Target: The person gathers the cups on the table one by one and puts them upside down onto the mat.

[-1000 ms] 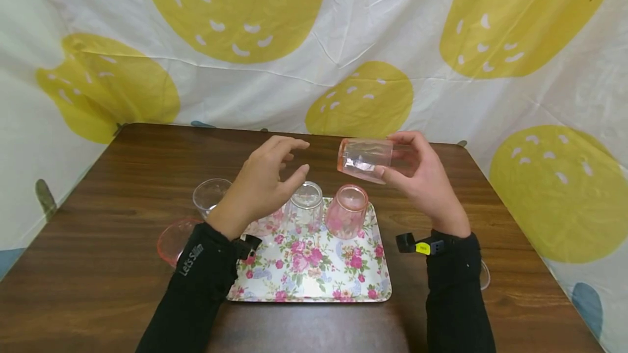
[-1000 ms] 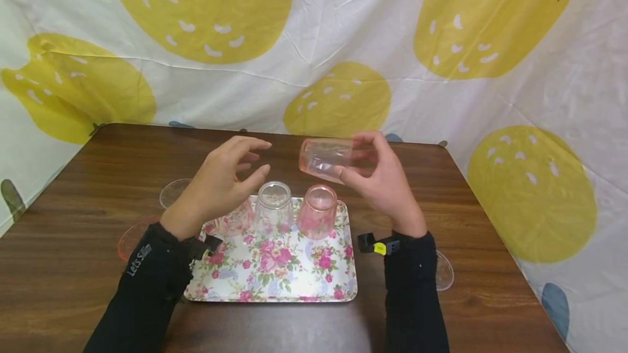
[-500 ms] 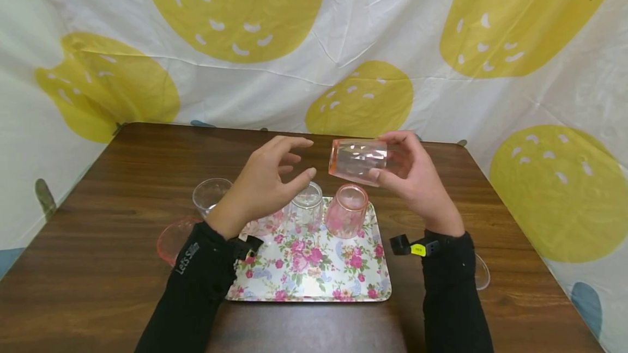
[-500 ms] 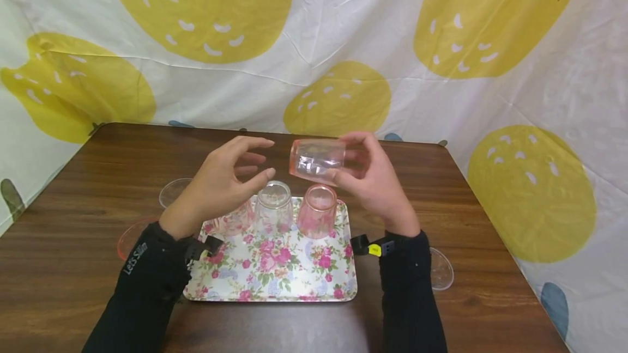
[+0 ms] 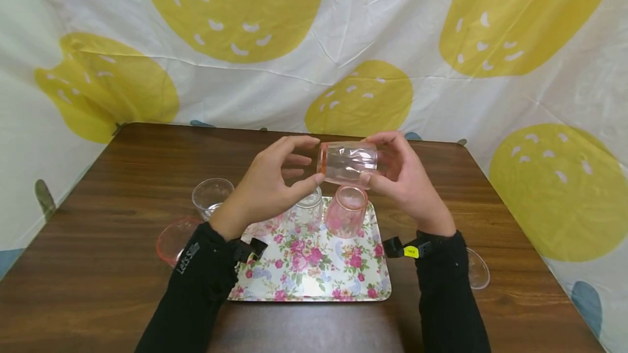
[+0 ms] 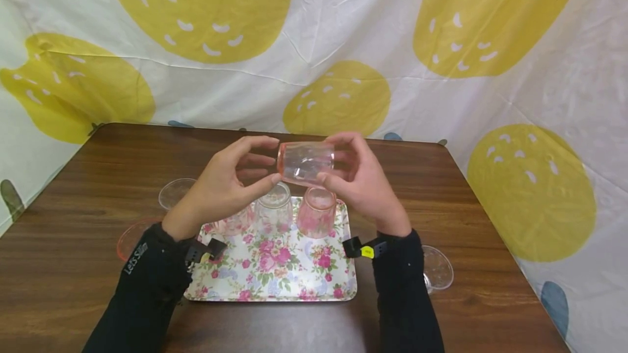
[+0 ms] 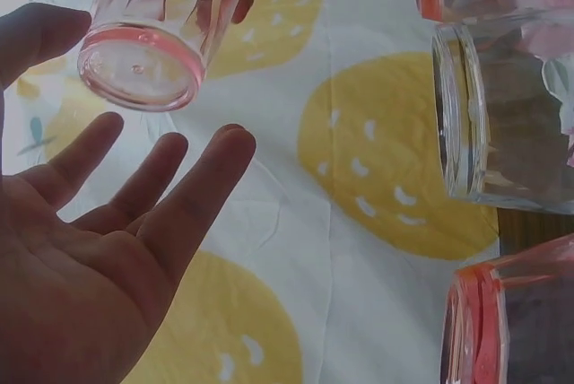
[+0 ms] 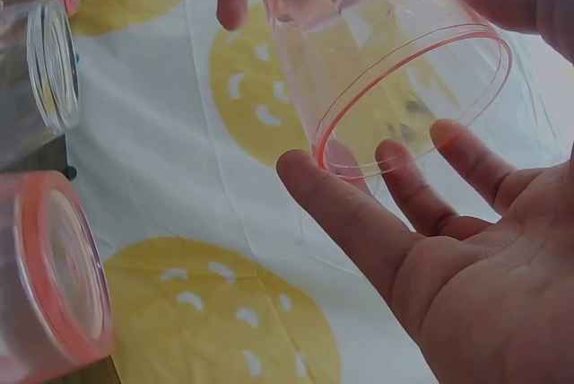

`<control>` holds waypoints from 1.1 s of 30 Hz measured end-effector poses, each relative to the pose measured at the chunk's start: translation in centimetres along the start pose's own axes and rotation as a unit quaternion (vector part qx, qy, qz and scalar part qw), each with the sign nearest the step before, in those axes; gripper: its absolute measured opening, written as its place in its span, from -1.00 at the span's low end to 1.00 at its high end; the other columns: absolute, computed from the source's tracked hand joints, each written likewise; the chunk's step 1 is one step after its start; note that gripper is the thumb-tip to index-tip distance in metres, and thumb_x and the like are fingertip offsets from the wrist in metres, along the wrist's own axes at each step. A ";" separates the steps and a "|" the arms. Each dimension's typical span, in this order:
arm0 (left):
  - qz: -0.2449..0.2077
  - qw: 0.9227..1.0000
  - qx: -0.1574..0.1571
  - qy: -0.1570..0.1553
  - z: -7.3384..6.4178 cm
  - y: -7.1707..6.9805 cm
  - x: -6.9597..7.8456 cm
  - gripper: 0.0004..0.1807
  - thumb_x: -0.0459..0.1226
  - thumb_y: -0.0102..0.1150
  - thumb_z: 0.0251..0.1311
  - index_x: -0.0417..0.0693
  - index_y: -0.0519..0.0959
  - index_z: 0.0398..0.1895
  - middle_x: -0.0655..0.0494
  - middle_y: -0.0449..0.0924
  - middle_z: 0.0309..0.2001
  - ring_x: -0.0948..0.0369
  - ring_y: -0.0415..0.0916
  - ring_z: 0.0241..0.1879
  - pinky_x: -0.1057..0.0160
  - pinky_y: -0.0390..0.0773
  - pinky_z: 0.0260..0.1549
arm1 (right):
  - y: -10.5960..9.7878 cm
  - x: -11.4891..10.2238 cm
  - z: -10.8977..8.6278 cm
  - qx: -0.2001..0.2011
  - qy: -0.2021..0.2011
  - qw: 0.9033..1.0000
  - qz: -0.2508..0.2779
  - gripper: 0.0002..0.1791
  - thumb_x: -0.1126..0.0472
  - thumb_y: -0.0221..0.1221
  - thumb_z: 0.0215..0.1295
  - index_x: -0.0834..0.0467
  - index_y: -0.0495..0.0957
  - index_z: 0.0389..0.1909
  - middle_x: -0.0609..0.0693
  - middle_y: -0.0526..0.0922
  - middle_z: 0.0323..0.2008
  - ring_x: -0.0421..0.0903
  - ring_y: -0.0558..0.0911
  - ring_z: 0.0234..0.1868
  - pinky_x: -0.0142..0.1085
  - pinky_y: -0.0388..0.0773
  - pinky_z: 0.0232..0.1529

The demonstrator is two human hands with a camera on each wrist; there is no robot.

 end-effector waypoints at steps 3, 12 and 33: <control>-0.013 1.000 0.002 0.004 0.0 0.1 0.1 -0.37 -0.18 0.37 0.25 0.03 0.41 0.37 0.08 0.46 0.28 0.08 0.59 0.14 0.19 0.64 0.10 | 0.4 -0.1 0.0 -0.007 -0.005 1.000 0.011 -0.42 0.41 0.26 0.26 0.17 0.29 0.25 0.06 0.43 0.19 0.03 0.57 0.11 -0.29 0.69 -0.02; -0.043 0.999 0.007 0.016 0.1 0.1 0.3 -0.40 -0.24 0.34 0.27 0.00 0.41 0.36 0.07 0.49 0.21 0.09 0.65 0.08 0.23 0.67 0.04 | 1.4 -0.2 0.3 -0.020 -0.033 0.998 0.045 -0.42 0.46 0.23 0.24 0.25 0.26 0.25 0.06 0.45 0.18 0.00 0.57 0.10 -0.28 0.69 -0.01; -0.123 0.992 0.011 -0.002 0.0 -0.3 0.4 -0.44 -0.36 0.36 0.22 -0.12 0.45 0.29 -0.06 0.51 0.18 0.01 0.67 0.04 0.22 0.69 -0.03 | 2.3 0.1 0.4 -0.036 -0.011 0.998 0.055 -0.42 0.40 0.21 0.27 0.15 0.25 0.27 0.09 0.40 0.23 0.03 0.56 0.16 -0.20 0.67 0.07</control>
Point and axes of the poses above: each hand's wrist, its own z-axis towards the middle knuckle, its own y-axis out of the palm, x = y × z, the point moved 7 cm from there along z, towards the middle knuckle
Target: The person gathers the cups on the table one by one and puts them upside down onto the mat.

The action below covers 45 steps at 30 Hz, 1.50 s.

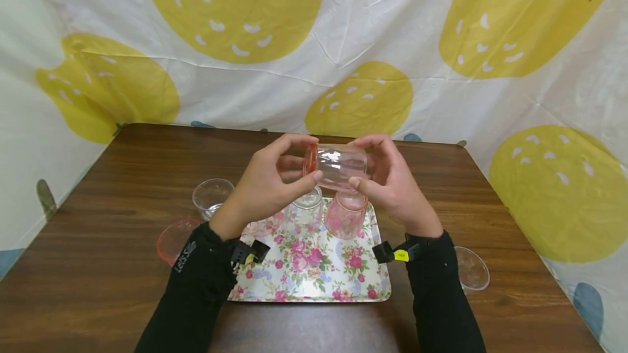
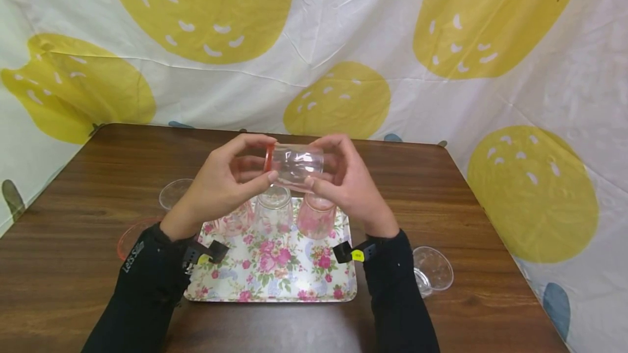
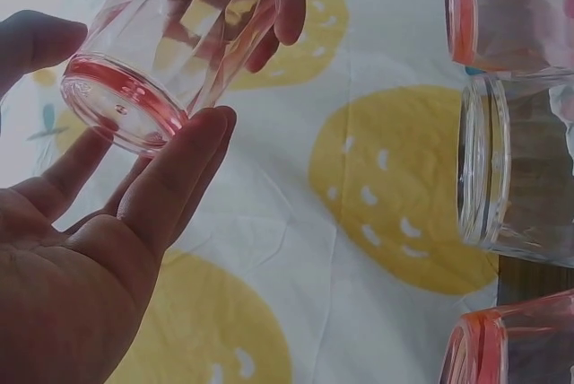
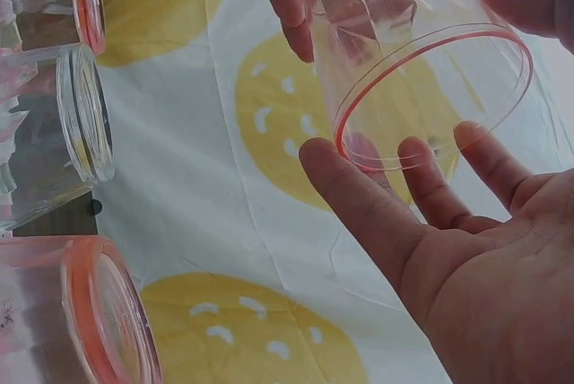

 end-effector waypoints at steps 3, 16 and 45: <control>-0.001 1.000 0.000 0.000 0.0 -0.1 0.1 -0.44 -0.36 0.36 0.21 -0.11 0.46 0.29 -0.06 0.51 0.18 0.00 0.67 0.04 0.22 0.69 -0.03 | 0.0 0.0 0.0 -0.003 0.004 1.000 0.003 -0.41 0.39 0.23 0.29 0.14 0.24 0.29 0.11 0.39 0.25 0.04 0.55 0.18 -0.19 0.66 0.10; 0.011 0.999 0.026 0.016 -0.4 -2.0 1.4 -0.45 -0.42 0.38 0.15 -0.15 0.51 0.25 -0.05 0.55 0.10 0.03 0.69 0.00 0.25 0.70 -0.05 | -1.3 -0.1 -0.2 0.020 -0.004 1.000 -0.011 -0.25 0.47 0.10 0.31 0.11 0.09 0.47 0.17 0.30 0.32 0.06 0.49 0.25 -0.21 0.63 0.14; 0.269 0.961 0.033 0.048 -3.2 -4.8 6.2 -0.48 -0.29 0.46 0.09 -0.10 0.62 0.18 0.08 0.64 0.04 0.23 0.61 -0.09 0.21 0.72 -0.10 | -2.8 -0.5 -0.6 0.051 -0.010 0.997 -0.056 -0.31 0.48 0.07 0.38 0.14 0.09 0.47 0.26 0.25 0.33 0.24 0.45 0.25 -0.29 0.64 0.10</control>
Point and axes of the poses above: each hand's wrist, its own z-axis towards the middle knuckle, its own y-axis out of the palm, x = y × z, the point moved 7 cm from there along z, towards the middle knuckle
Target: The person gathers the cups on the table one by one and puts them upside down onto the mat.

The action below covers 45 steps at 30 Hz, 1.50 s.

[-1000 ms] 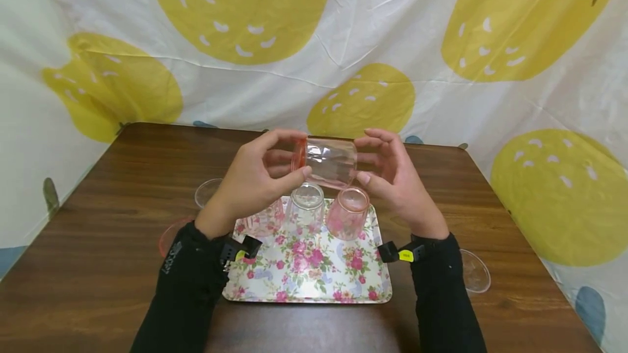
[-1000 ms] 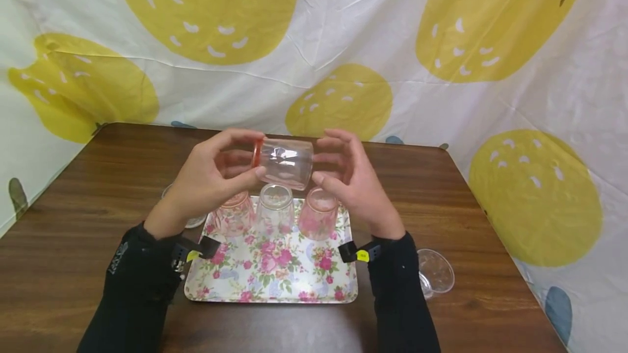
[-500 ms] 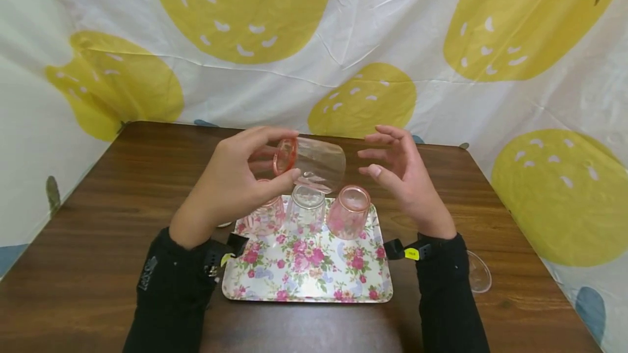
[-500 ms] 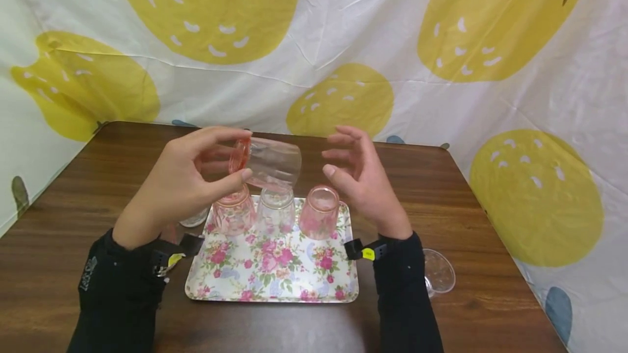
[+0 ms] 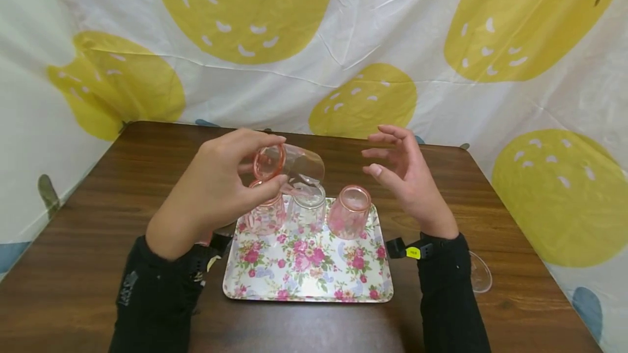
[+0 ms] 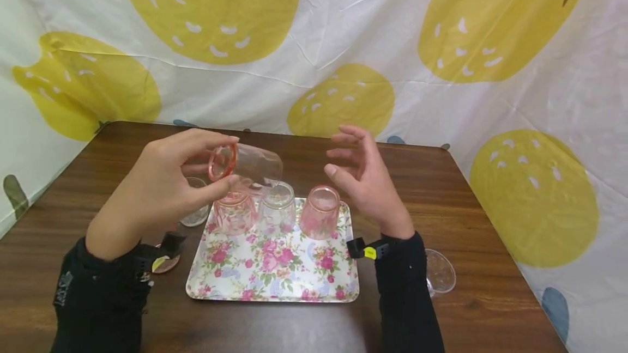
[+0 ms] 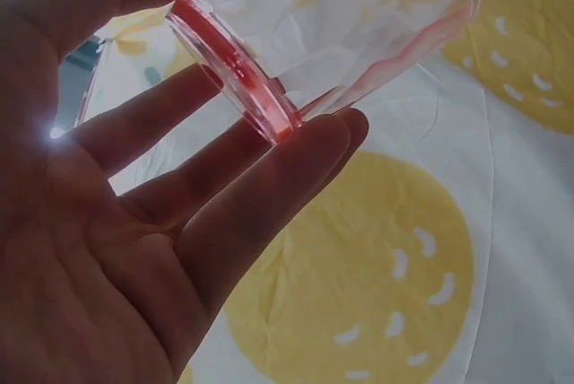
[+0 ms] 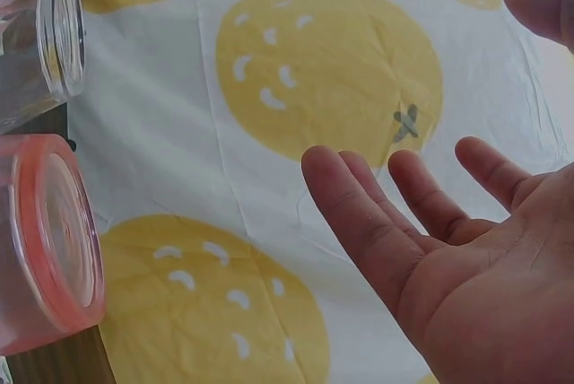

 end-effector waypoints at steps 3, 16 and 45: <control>0.021 1.000 -0.019 -0.005 -0.2 0.2 -0.3 -0.48 -0.26 0.45 0.11 -0.11 0.61 0.18 0.06 0.65 0.04 0.22 0.57 -0.16 0.19 0.73 -0.13 | -0.1 0.1 0.0 0.000 0.001 1.000 -0.009 -0.31 0.47 0.08 0.37 0.11 0.10 0.46 0.22 0.26 0.33 0.23 0.45 0.25 -0.30 0.64 0.10; 0.099 0.992 -0.075 -0.019 -1.1 1.3 -1.1 -0.49 -0.18 0.47 0.09 -0.06 0.63 0.14 0.06 0.67 -0.01 0.16 0.55 -0.22 0.17 0.55 -0.30 | -0.3 0.6 0.0 0.007 0.010 0.999 -0.049 -0.31 0.43 0.12 0.37 0.08 0.14 0.45 0.27 0.25 0.34 0.25 0.45 0.25 -0.33 0.61 0.10; 0.142 0.931 -0.300 -0.152 -2.6 5.2 -3.4 -0.53 -0.07 0.63 -0.15 0.12 0.71 -0.10 0.12 0.69 -0.10 0.11 0.59 -0.18 0.11 0.60 -0.25 | -0.8 0.5 -0.3 0.006 0.014 0.999 -0.053 -0.36 0.43 0.13 0.38 0.10 0.19 0.43 0.01 0.33 0.29 0.19 0.45 0.25 -0.36 0.59 0.15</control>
Point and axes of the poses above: each hand's wrist, its own z-axis towards the middle knuckle, its own y-axis out of the palm, x = y × z, the point moved 7 cm from there along z, towards the middle knuckle
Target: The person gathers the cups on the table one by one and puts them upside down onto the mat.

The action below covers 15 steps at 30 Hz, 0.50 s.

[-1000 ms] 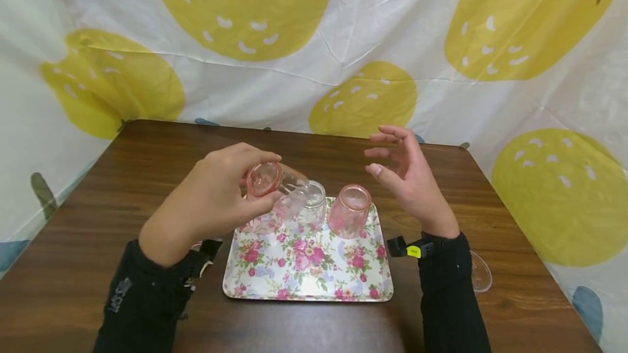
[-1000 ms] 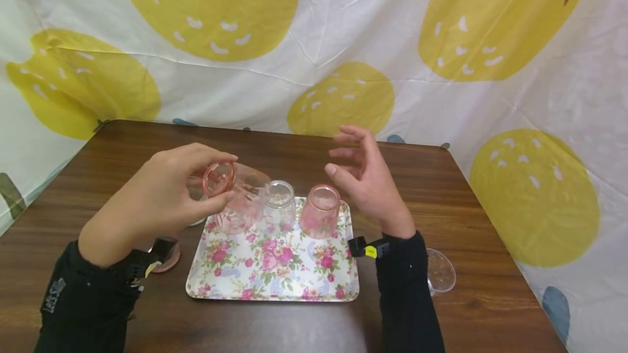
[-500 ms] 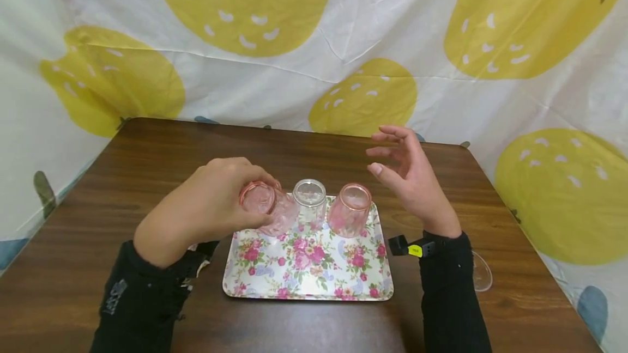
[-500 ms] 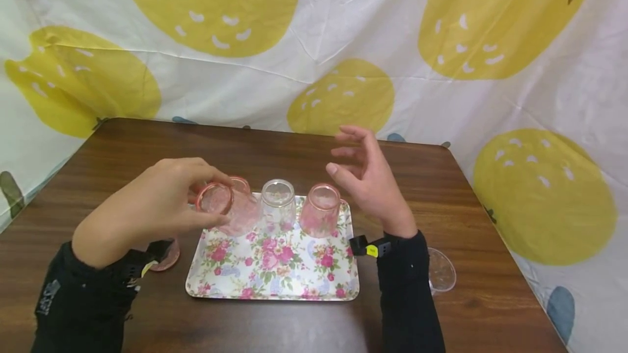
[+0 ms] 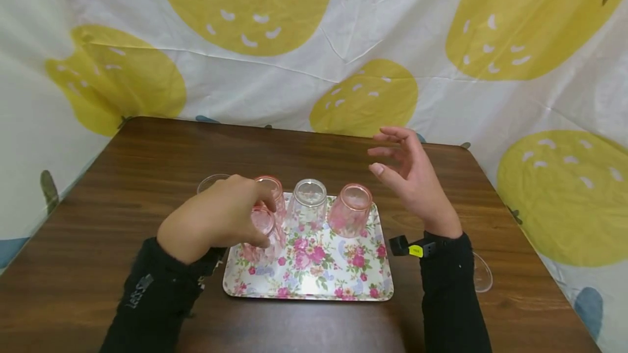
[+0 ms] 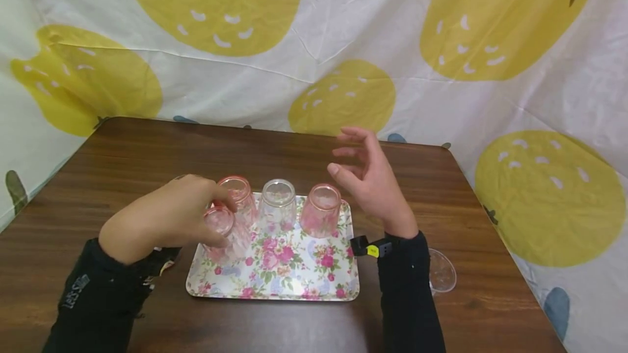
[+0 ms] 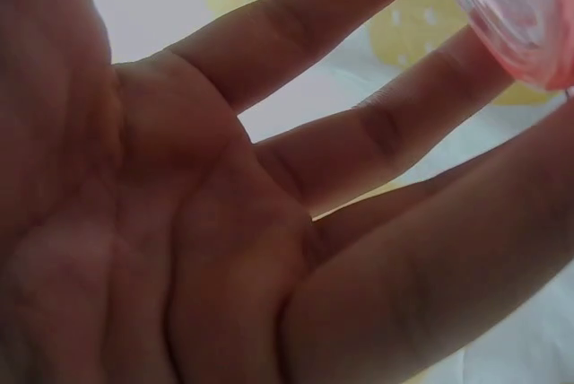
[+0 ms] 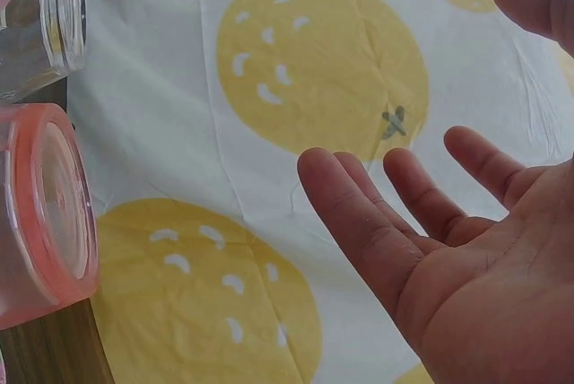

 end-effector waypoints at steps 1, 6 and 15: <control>-0.002 1.000 -0.005 -0.004 0.1 0.2 0.0 -0.52 -0.07 0.63 -0.15 0.11 0.70 -0.10 0.11 0.68 -0.09 0.12 0.58 -0.20 0.13 0.59 -0.28 | 0.0 0.0 0.0 0.001 -0.001 1.000 0.002 -0.36 0.43 0.13 0.38 0.10 0.19 0.42 0.02 0.33 0.29 0.19 0.46 0.25 -0.36 0.59 0.14; -0.006 0.999 -0.022 -0.028 0.6 0.8 -0.2 -0.50 -0.08 0.67 -0.19 0.07 0.70 -0.11 0.04 0.65 -0.09 0.12 0.54 -0.26 0.15 0.57 -0.32 | -0.1 -0.1 0.0 0.004 -0.002 1.000 0.005 -0.35 0.44 0.14 0.37 0.17 0.18 0.43 0.09 0.33 0.30 0.17 0.47 0.24 -0.37 0.60 0.14; 0.005 0.999 -0.029 -0.035 1.1 1.2 -0.3 -0.51 -0.14 0.70 -0.25 0.04 0.69 -0.18 0.02 0.63 -0.18 0.10 0.53 -0.28 0.14 0.56 -0.34 | 0.0 0.0 0.0 0.003 -0.004 1.000 0.005 -0.37 0.44 0.14 0.36 0.13 0.21 0.41 0.00 0.34 0.28 0.17 0.47 0.24 -0.37 0.60 0.14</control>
Point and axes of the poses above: each hand's wrist, its own z-axis towards the middle knuckle, its own y-axis out of the palm, x = y × z, the point moved 7 cm from there along z, towards the middle knuckle
